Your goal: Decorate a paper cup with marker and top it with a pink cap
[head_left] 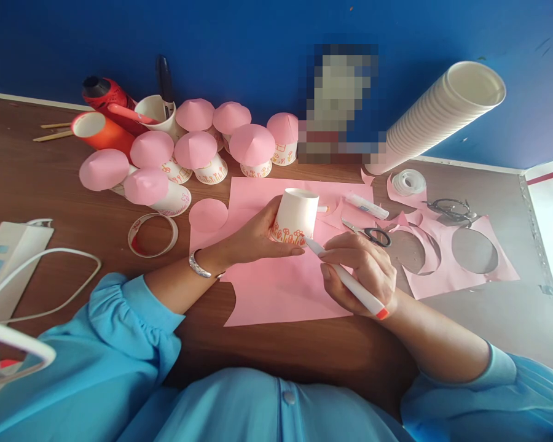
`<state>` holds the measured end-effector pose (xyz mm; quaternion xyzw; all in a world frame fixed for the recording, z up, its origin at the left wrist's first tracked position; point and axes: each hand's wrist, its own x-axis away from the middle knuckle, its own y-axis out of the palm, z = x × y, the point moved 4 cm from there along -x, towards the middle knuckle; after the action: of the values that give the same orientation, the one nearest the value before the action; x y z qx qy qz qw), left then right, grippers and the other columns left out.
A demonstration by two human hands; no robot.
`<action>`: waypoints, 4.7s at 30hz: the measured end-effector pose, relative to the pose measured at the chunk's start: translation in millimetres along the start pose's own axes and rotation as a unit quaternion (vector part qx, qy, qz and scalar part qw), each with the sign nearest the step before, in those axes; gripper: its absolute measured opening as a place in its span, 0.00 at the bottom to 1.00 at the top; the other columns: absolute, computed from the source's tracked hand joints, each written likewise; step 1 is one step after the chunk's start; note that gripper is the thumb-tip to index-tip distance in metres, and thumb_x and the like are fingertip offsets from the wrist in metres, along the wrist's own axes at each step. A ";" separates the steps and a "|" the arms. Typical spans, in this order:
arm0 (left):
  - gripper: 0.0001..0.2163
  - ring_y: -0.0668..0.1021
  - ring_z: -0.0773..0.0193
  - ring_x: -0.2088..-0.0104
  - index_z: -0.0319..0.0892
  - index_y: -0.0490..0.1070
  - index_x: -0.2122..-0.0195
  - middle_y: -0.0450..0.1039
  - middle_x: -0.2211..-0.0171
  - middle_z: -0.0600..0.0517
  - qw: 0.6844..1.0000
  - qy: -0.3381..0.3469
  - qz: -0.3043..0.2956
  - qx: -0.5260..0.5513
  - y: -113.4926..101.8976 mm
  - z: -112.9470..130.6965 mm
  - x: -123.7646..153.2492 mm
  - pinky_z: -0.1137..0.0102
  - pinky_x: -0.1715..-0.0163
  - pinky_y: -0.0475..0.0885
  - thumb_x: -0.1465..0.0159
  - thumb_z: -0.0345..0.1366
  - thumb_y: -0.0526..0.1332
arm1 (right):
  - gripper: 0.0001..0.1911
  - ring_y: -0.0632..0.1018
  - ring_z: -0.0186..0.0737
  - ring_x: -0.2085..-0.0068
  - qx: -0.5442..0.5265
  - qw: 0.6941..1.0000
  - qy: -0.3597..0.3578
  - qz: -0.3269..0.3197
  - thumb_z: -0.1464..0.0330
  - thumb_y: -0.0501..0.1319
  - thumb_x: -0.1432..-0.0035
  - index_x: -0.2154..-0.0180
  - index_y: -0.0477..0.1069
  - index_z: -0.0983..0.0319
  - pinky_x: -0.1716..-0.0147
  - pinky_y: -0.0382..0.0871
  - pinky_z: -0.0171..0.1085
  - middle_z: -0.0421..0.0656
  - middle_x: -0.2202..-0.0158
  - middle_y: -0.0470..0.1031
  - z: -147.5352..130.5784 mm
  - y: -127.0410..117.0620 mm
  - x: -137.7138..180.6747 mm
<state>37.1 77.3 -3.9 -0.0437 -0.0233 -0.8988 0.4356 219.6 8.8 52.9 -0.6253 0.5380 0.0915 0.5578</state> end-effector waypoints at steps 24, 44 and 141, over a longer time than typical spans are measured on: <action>0.39 0.75 0.43 0.39 0.47 0.63 0.34 0.71 0.37 0.41 1.000 0.003 0.003 -0.006 -2.5 -4.3 0.3 0.56 0.48 0.77 0.43 0.48 0.77 | 0.13 0.79 0.40 0.72 0.009 1.000 -0.001 -0.001 0.77 0.61 0.40 0.54 0.70 0.59 0.75 0.75 0.38 0.42 0.69 0.77 -0.2 -1.6 -0.9; 0.36 0.77 0.44 0.43 0.46 0.64 0.36 0.73 0.41 0.41 1.000 0.010 0.007 -0.012 -1.4 0.9 -0.7 0.57 0.51 0.78 0.42 0.49 0.77 | 0.12 0.79 0.39 0.71 0.007 1.000 0.008 -0.003 0.76 0.60 0.38 0.54 0.70 0.58 0.75 0.75 0.37 0.41 0.69 0.77 -1.6 -0.7 -1.2; 0.34 0.77 0.51 0.50 0.45 0.65 0.39 0.74 0.48 0.43 1.000 -0.006 -0.006 0.023 0.9 3.4 -0.7 0.62 0.55 0.76 0.42 0.46 0.77 | 0.12 0.77 0.37 0.74 -0.048 0.999 -0.002 0.007 0.77 0.61 0.40 0.56 0.69 0.58 0.79 0.73 0.35 0.39 0.72 0.74 -0.2 1.1 1.2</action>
<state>38.5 77.6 -0.6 -0.0389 -0.0465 -0.9005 0.4306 219.1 8.2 51.5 -0.6475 0.5360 0.1226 0.5276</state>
